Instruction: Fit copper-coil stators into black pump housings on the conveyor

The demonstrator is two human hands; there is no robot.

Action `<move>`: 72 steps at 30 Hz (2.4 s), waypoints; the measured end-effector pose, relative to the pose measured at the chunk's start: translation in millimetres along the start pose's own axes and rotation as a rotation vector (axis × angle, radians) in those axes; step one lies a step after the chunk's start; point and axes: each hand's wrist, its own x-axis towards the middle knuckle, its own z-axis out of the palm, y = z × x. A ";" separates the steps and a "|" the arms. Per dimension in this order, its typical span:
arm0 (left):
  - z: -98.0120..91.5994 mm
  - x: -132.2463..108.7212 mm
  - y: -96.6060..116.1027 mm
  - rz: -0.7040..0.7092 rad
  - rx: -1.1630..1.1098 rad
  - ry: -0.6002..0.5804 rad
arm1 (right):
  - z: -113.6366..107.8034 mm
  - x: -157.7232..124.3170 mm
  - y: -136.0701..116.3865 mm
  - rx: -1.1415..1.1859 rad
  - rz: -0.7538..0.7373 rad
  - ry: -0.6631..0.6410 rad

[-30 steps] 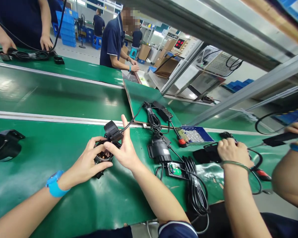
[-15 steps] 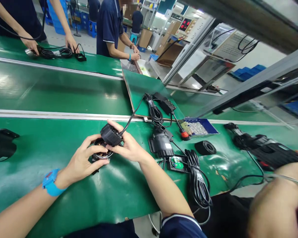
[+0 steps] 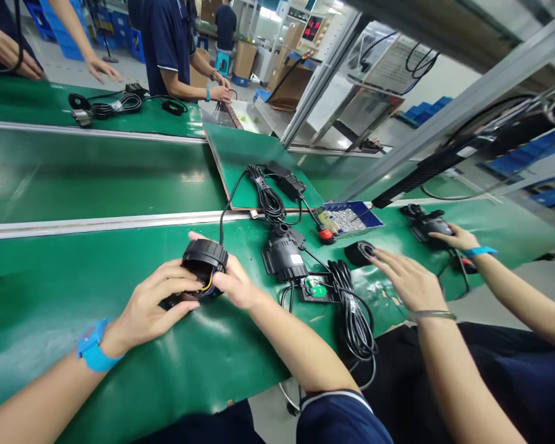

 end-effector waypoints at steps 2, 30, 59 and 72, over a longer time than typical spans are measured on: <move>-1.4 -6.5 0.1 -0.007 -0.007 0.058 | 11.5 -0.4 -8.6 -0.071 -0.073 0.053; -37.8 -26.4 16.6 -0.065 -0.068 -0.164 | 21.2 -4.8 -27.9 -0.170 0.000 -0.183; -30.9 -32.6 12.0 -0.079 -0.108 -0.048 | 27.8 -12.1 -14.0 0.001 -0.028 -0.119; -60.1 -0.6 33.8 -0.142 0.002 0.263 | 21.5 -1.8 -39.8 -0.347 -0.157 -0.291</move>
